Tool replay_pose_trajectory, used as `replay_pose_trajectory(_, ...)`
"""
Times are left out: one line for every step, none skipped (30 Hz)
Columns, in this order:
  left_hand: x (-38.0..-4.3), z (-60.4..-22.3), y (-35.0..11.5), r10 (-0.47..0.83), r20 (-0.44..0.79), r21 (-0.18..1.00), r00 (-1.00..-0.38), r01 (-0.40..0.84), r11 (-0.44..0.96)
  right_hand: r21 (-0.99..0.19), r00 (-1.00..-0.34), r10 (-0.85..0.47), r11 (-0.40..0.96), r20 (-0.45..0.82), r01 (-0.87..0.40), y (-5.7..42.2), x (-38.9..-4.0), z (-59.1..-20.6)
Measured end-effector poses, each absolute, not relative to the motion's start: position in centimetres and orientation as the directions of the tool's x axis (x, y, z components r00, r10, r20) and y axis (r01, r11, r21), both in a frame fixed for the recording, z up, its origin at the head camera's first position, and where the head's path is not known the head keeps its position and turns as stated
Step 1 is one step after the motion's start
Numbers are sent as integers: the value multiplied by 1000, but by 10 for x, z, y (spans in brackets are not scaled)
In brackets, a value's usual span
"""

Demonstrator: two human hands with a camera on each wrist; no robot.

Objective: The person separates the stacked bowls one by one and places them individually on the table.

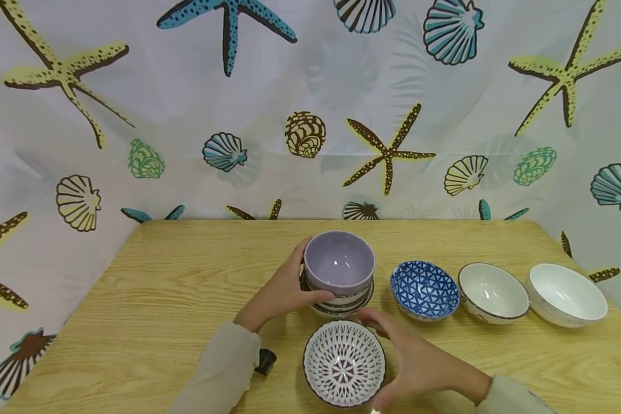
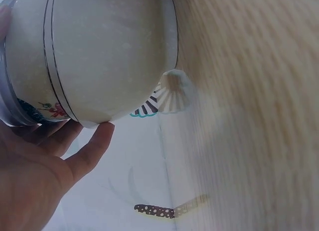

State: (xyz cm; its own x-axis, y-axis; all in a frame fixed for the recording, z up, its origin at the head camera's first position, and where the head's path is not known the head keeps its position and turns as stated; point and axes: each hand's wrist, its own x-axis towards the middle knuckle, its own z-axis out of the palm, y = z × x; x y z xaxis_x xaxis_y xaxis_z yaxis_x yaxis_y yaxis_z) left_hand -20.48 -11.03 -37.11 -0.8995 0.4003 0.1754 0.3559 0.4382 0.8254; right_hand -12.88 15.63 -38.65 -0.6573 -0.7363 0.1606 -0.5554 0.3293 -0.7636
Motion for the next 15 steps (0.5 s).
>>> replay_pose_trajectory(-205, -371, -110, 405, 179, 826, -896, 361, 434, -759, -665, -728, 338, 164, -557, 158, -130, -384)
replay_pose_trajectory(-204, -371, -110, 406, 177, 827, -897, 359, 433, -745, -674, -717, 350, 177, -568, 160, -132, -381)
replay_pose_trajectory(-204, -371, -110, 408, 176, 830, -896, 358, 428, -742, -687, -702, 358, 187, -567, 161, -134, -377)
replay_pose_trajectory(-204, -371, -110, 409, 178, 830, -895, 360, 427, -742, -698, -688, 360, 198, -566, 162, -136, -373)
replay_pose_trajectory(-204, -371, -110, 410, 179, 829, -894, 361, 426, -739, -712, -670, 367, 211, -565, 162, -138, -369)
replay_pose_trajectory(-204, -371, -110, 410, 181, 828, -894, 364, 427, -740, -723, -653, 367, 227, -564, 162, -140, -366)
replay_pose_trajectory(-205, -371, -110, 411, 185, 825, -892, 369, 428, -741, -735, -634, 371, 238, -560, 162, -143, -362)
replay_pose_trajectory(-205, -371, -110, 408, 183, 825, -894, 366, 431, -740, -750, -615, 383, 243, -553, 162, -145, -359)
replay_pose_trajectory(-205, -371, -110, 408, 184, 824, -894, 367, 433, -740, -764, -595, 391, 250, -547, 161, -147, -356)
replay_pose_trajectory(-205, -372, -111, 406, 183, 823, -895, 365, 435, -742, -776, -577, 399, 254, -539, 161, -149, -354)
replay_pose_trajectory(-205, -371, -111, 405, 181, 824, -897, 363, 436, -742, -786, -560, 405, 261, -534, 161, -151, -353)
replay_pose_trajectory(-205, -371, -111, 403, 177, 824, -898, 359, 438, -741, -792, -548, 408, 269, -534, 162, -153, -351)
replay_pose_trajectory(-205, -372, -111, 401, 174, 825, -900, 355, 440, -739, -799, -535, 415, 274, -531, 162, -156, -351)
replay_pose_trajectory(-204, -372, -111, 397, 170, 825, -902, 350, 443, -740, -804, -526, 418, 277, -528, 162, -158, -351)
replay_pose_trajectory(-204, -372, -111, 396, 167, 826, -903, 347, 445, -741, -808, -518, 417, 281, -526, 161, -161, -350)
